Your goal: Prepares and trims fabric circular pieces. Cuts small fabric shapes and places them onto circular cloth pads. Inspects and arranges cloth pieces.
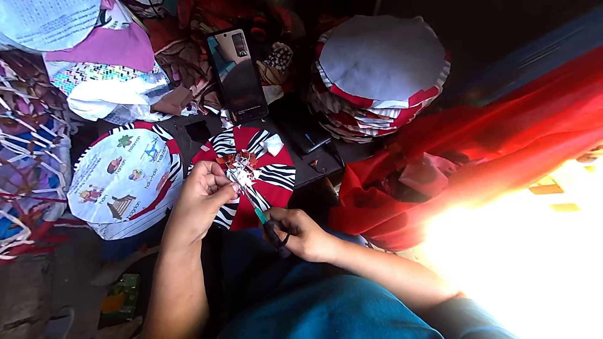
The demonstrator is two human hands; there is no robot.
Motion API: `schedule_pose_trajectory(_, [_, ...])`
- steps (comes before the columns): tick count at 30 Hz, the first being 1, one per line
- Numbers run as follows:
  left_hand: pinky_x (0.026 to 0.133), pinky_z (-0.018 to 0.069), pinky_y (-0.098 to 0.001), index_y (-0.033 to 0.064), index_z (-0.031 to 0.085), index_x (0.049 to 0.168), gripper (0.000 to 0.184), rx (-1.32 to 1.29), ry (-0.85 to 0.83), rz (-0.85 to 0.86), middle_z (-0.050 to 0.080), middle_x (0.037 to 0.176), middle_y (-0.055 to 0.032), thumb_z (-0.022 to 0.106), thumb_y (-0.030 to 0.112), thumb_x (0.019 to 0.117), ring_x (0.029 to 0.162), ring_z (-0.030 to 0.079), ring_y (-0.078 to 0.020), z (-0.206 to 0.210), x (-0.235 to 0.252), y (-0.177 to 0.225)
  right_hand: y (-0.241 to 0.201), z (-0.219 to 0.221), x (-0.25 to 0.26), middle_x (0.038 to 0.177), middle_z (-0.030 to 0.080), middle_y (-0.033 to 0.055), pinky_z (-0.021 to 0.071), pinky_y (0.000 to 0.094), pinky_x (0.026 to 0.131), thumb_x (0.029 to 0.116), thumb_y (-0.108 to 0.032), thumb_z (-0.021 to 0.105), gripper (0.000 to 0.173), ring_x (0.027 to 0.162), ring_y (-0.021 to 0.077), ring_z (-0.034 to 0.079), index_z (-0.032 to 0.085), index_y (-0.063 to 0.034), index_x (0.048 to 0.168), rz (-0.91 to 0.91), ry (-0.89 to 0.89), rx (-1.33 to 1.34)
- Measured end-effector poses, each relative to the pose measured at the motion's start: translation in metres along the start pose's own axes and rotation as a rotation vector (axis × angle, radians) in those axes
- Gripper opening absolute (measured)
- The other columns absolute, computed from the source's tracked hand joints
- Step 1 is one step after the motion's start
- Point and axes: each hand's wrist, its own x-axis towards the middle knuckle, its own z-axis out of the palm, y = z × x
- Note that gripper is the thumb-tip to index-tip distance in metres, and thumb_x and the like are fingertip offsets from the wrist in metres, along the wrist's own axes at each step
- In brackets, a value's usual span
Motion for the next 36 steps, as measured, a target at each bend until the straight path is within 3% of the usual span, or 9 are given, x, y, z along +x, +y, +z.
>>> schedule_pose_trajectory(3, [0.067, 0.0575, -0.0191, 0.0114, 0.046, 0.106, 0.035, -0.025, -0.003, 0.008, 0.066, 0.08, 0.0068, 0.06, -0.015, 0.0875, 0.068, 0.066, -0.0022, -0.001, 0.003, 0.0, -0.001, 0.0, 0.0, 0.068, 0.05, -0.0076, 0.0392, 0.0118, 0.051, 0.1001, -0.013, 0.051, 0.018, 0.055, -0.0055, 0.046, 0.061, 0.0019, 0.104, 0.031, 0.017, 0.019])
schedule_pose_trajectory(9, [0.069, 0.0591, -0.0198, 0.0121, 0.05, 0.105, 0.032, -0.037, 0.014, 0.038, 0.069, 0.08, 0.0076, 0.061, -0.014, 0.0895, 0.07, 0.069, -0.002, -0.009, 0.003, -0.001, -0.005, -0.006, -0.003, 0.08, 0.055, -0.0036, 0.0469, 0.0162, 0.056, 0.1048, -0.03, 0.042, 0.037, 0.065, -0.0008, 0.056, 0.054, 0.002, 0.121, 0.063, -0.172, 0.057])
schedule_pose_trajectory(15, [0.07, 0.0582, -0.0183, 0.0124, 0.048, 0.11, 0.038, 0.05, -0.102, 0.05, 0.068, 0.077, 0.0092, 0.064, -0.013, 0.0861, 0.07, 0.068, -0.001, -0.018, 0.002, 0.002, -0.003, -0.003, -0.003, 0.075, 0.055, -0.0057, 0.0435, 0.0122, 0.056, 0.1019, -0.02, 0.047, 0.027, 0.062, -0.0051, 0.052, 0.058, 0.0031, 0.112, -0.012, -0.108, 0.033])
schedule_pose_trajectory(21, [0.071, 0.0599, -0.0211, 0.0094, 0.047, 0.111, 0.039, 0.094, -0.071, 0.073, 0.067, 0.081, 0.0064, 0.067, -0.013, 0.0862, 0.071, 0.069, -0.0031, -0.013, 0.006, 0.004, 0.0, 0.001, -0.003, 0.067, 0.048, -0.0063, 0.0362, 0.0117, 0.054, 0.0992, -0.012, 0.053, 0.02, 0.058, -0.0054, 0.043, 0.061, 0.0053, 0.104, -0.046, 0.023, -0.057])
schedule_pose_trajectory(26, [0.07, 0.0554, -0.0188, 0.0045, 0.062, 0.108, 0.015, 0.378, 0.07, 0.172, 0.065, 0.086, 0.0018, 0.067, 0.002, 0.0943, 0.073, 0.063, -0.0001, -0.014, 0.01, 0.004, -0.01, -0.008, -0.006, 0.08, 0.056, -0.0053, 0.0468, 0.0155, 0.053, 0.1041, -0.031, 0.041, 0.038, 0.063, -0.0015, 0.056, 0.053, 0.0004, 0.122, 0.104, -0.097, 0.063])
schedule_pose_trajectory(28, [0.071, 0.0551, -0.0276, 0.0046, 0.069, 0.108, 0.011, 0.547, 0.13, 0.165, 0.069, 0.089, -0.0044, 0.064, 0.007, 0.0984, 0.074, 0.064, -0.0067, -0.013, 0.012, 0.004, -0.009, -0.009, -0.008, 0.08, 0.056, -0.0065, 0.0462, 0.0147, 0.052, 0.105, -0.035, 0.04, 0.04, 0.062, -0.0023, 0.056, 0.053, -0.0014, 0.121, 0.113, -0.078, 0.072])
schedule_pose_trajectory(31, [0.077, 0.0562, -0.0421, 0.0057, 0.074, 0.11, 0.015, 0.692, 0.102, 0.159, 0.068, 0.108, -0.0133, 0.068, 0.01, 0.0971, 0.087, 0.067, -0.0211, -0.009, 0.01, 0.003, -0.006, -0.008, -0.008, 0.077, 0.056, -0.0081, 0.0447, 0.0137, 0.05, 0.1042, -0.035, 0.041, 0.037, 0.06, -0.0034, 0.054, 0.054, -0.0034, 0.118, 0.109, -0.048, 0.09])
schedule_pose_trajectory(34, [0.076, 0.0565, -0.046, 0.004, 0.075, 0.107, 0.019, 0.763, 0.098, 0.156, 0.064, 0.115, -0.0179, 0.079, 0.008, 0.0883, 0.091, 0.065, -0.0278, -0.002, 0.008, 0.001, -0.003, -0.006, -0.008, 0.077, 0.055, -0.0087, 0.0441, 0.0131, 0.05, 0.104, -0.032, 0.042, 0.035, 0.059, -0.0043, 0.054, 0.054, -0.003, 0.118, 0.102, -0.035, 0.104])
schedule_pose_trajectory(36, [0.077, 0.0555, -0.0471, 0.0038, 0.075, 0.1, 0.012, 0.785, 0.132, 0.155, 0.065, 0.113, -0.0172, 0.078, 0.007, 0.089, 0.092, 0.065, -0.028, -0.001, 0.008, -0.002, -0.003, -0.005, -0.008, 0.075, 0.055, -0.009, 0.0435, 0.013, 0.05, 0.1038, -0.03, 0.041, 0.033, 0.059, -0.0043, 0.053, 0.055, -0.0026, 0.117, 0.1, -0.027, 0.111])
